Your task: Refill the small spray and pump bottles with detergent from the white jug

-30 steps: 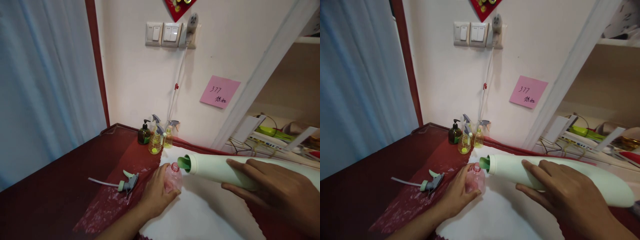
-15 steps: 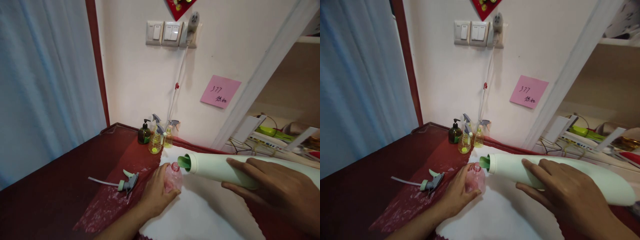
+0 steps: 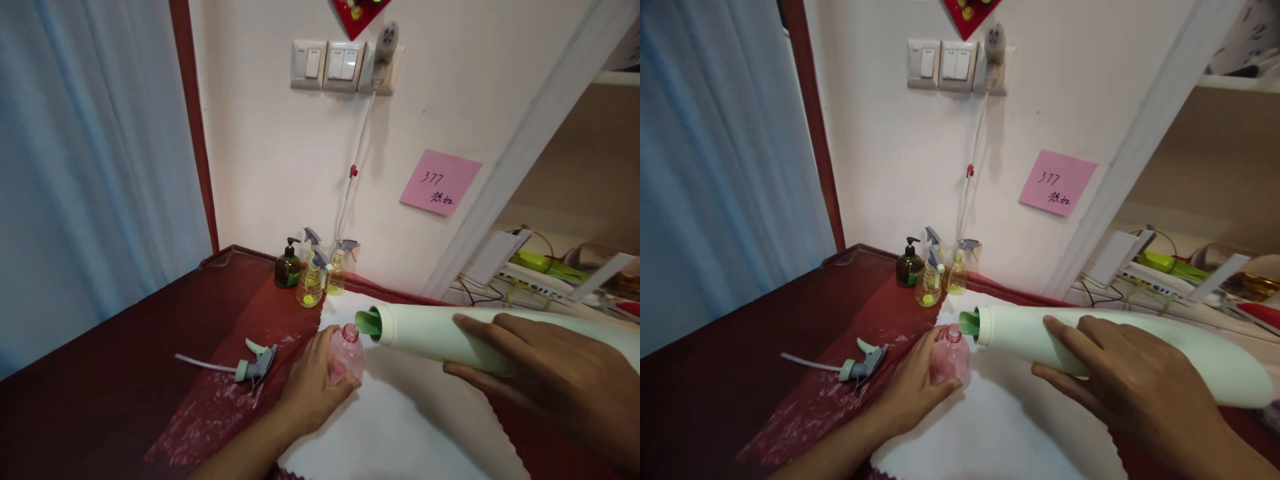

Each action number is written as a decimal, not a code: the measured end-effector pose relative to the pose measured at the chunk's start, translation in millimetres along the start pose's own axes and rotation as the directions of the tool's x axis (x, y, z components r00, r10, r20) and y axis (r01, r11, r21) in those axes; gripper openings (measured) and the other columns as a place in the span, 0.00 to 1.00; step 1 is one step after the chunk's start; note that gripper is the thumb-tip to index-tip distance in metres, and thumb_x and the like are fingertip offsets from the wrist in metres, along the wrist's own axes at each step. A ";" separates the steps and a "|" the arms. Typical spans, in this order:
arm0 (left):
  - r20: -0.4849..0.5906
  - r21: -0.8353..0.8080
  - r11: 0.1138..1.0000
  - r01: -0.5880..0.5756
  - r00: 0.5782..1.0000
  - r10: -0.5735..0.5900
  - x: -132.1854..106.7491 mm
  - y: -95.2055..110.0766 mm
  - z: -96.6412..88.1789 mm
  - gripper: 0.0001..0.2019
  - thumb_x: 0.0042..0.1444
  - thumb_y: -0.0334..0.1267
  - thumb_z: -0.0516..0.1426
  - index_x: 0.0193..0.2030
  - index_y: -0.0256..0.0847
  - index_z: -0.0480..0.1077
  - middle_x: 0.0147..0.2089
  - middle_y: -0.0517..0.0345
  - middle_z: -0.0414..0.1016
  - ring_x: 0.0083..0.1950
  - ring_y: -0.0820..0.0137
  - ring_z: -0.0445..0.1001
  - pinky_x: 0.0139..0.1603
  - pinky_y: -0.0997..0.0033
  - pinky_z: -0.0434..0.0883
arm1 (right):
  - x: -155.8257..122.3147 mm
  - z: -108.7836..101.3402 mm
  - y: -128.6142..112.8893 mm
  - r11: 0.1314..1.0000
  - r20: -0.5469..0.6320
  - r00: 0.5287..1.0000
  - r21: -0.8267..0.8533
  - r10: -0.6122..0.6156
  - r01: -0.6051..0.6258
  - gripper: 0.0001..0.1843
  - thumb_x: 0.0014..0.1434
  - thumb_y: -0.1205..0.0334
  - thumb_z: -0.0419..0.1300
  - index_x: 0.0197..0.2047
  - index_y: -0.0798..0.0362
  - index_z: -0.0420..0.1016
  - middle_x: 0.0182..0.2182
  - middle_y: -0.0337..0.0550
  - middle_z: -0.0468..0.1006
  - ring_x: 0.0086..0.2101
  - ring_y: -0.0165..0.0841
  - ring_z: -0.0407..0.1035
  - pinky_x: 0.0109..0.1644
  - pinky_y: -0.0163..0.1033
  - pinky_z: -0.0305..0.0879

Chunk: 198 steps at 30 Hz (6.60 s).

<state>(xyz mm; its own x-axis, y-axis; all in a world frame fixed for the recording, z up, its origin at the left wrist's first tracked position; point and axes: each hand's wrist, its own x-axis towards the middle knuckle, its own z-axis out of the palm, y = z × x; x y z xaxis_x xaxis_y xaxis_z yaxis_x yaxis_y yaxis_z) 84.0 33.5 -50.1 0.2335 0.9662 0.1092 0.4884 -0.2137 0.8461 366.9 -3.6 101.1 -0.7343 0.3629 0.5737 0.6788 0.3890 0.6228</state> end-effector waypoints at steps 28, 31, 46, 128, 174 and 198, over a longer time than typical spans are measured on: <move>0.009 0.003 1.000 0.010 1.000 -0.010 1.0 -0.1 -0.4 0.41 0.51 0.41 0.64 0.71 0.41 0.55 0.73 0.47 0.62 0.73 0.59 0.59 0.73 0.59 0.55 | -1.6 -2.0 1.7 1.000 -0.001 1.000 -0.020 0.007 -0.007 0.19 0.73 0.49 0.49 0.47 0.55 0.71 0.29 0.53 0.82 0.19 0.43 0.74 0.22 0.45 0.66; 0.010 0.005 1.000 0.013 1.000 -0.013 0.9 -0.5 -0.6 0.41 0.51 0.42 0.64 0.71 0.40 0.55 0.73 0.47 0.62 0.73 0.58 0.59 0.73 0.59 0.56 | -1.7 -2.4 1.9 1.000 0.000 1.000 -0.014 0.010 -0.010 0.19 0.73 0.48 0.48 0.47 0.55 0.71 0.29 0.53 0.82 0.20 0.43 0.75 0.22 0.44 0.66; 0.006 -0.007 1.000 0.019 1.000 -0.019 2.6 -1.6 0.4 0.41 0.51 0.42 0.63 0.71 0.42 0.54 0.73 0.44 0.61 0.73 0.55 0.59 0.74 0.54 0.55 | -6.7 -2.3 2.8 0.999 0.010 0.999 -0.015 0.033 -0.032 0.19 0.73 0.49 0.49 0.48 0.55 0.71 0.31 0.53 0.82 0.20 0.43 0.75 0.23 0.45 0.65; -0.007 -0.005 1.000 -0.025 1.000 0.025 4.1 -5.2 1.5 0.40 0.51 0.40 0.63 0.70 0.42 0.54 0.73 0.44 0.62 0.73 0.56 0.59 0.74 0.53 0.55 | -3.3 -6.2 3.5 0.999 0.023 1.000 -0.038 0.018 -0.017 0.19 0.73 0.48 0.48 0.49 0.54 0.70 0.29 0.50 0.82 0.20 0.41 0.75 0.23 0.43 0.66; -0.010 -0.002 0.999 -0.038 0.999 0.038 4.2 -7.8 2.6 0.39 0.51 0.41 0.63 0.70 0.43 0.55 0.72 0.44 0.62 0.73 0.55 0.60 0.73 0.52 0.56 | -1.7 -7.6 6.4 0.999 0.023 1.000 -0.047 0.012 -0.011 0.19 0.73 0.49 0.47 0.49 0.54 0.70 0.29 0.54 0.83 0.22 0.46 0.78 0.21 0.45 0.68; -0.002 0.019 1.000 -0.006 1.000 0.006 3.8 -6.1 1.1 0.42 0.51 0.43 0.64 0.72 0.39 0.53 0.74 0.43 0.60 0.74 0.55 0.58 0.74 0.54 0.55 | -4.5 -6.4 7.4 0.999 0.024 1.000 -0.053 0.015 -0.014 0.20 0.73 0.47 0.46 0.50 0.53 0.69 0.28 0.52 0.82 0.21 0.46 0.77 0.21 0.45 0.68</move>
<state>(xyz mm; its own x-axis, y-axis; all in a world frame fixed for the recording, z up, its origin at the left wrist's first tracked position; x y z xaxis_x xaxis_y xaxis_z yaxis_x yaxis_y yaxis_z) 82.8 38.3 -55.4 0.2348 0.9652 0.1153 0.5031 -0.2221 0.8352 375.2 -7.8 106.6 -0.7235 0.3889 0.5704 0.6880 0.3385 0.6419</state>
